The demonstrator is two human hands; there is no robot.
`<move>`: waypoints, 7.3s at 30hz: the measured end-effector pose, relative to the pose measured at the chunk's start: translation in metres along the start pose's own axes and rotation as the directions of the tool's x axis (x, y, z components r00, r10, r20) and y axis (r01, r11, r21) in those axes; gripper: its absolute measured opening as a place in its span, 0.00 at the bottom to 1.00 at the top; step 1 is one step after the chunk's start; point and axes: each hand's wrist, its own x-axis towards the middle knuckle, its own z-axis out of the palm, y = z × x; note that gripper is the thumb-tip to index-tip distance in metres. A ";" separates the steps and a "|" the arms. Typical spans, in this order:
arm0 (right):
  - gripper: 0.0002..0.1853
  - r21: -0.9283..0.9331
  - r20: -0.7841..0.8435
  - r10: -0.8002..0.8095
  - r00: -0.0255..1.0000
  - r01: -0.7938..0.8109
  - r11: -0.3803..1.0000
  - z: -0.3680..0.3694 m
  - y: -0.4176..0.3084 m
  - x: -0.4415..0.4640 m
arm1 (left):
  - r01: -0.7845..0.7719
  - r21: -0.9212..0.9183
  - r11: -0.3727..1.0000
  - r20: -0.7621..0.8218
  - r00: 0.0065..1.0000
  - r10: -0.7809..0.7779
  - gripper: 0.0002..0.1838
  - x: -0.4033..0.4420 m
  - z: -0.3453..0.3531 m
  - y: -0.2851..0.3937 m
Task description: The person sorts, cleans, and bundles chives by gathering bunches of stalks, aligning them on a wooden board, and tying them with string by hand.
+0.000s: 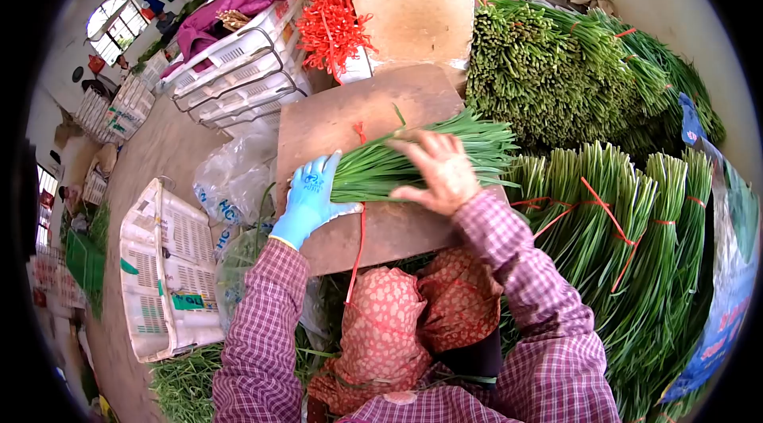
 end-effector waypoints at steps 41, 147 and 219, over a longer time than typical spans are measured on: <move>0.27 -0.057 0.031 0.019 0.999 -0.018 0.998 0.069 -0.043 0.032 | 0.091 -0.158 0.983 -0.407 0.901 -0.149 0.12 -0.030 0.013 -0.067; 0.30 0.516 0.846 -0.399 -0.353 0.357 0.778 0.247 -0.407 -0.129 | 0.928 -0.327 0.178 0.207 0.254 -0.945 0.41 -0.559 0.235 -0.095; 0.62 -0.102 0.974 -0.183 -0.136 -0.977 0.187 0.268 -0.392 -0.099 | 0.804 -0.348 0.483 0.139 0.554 -0.821 0.22 -0.433 0.144 -0.042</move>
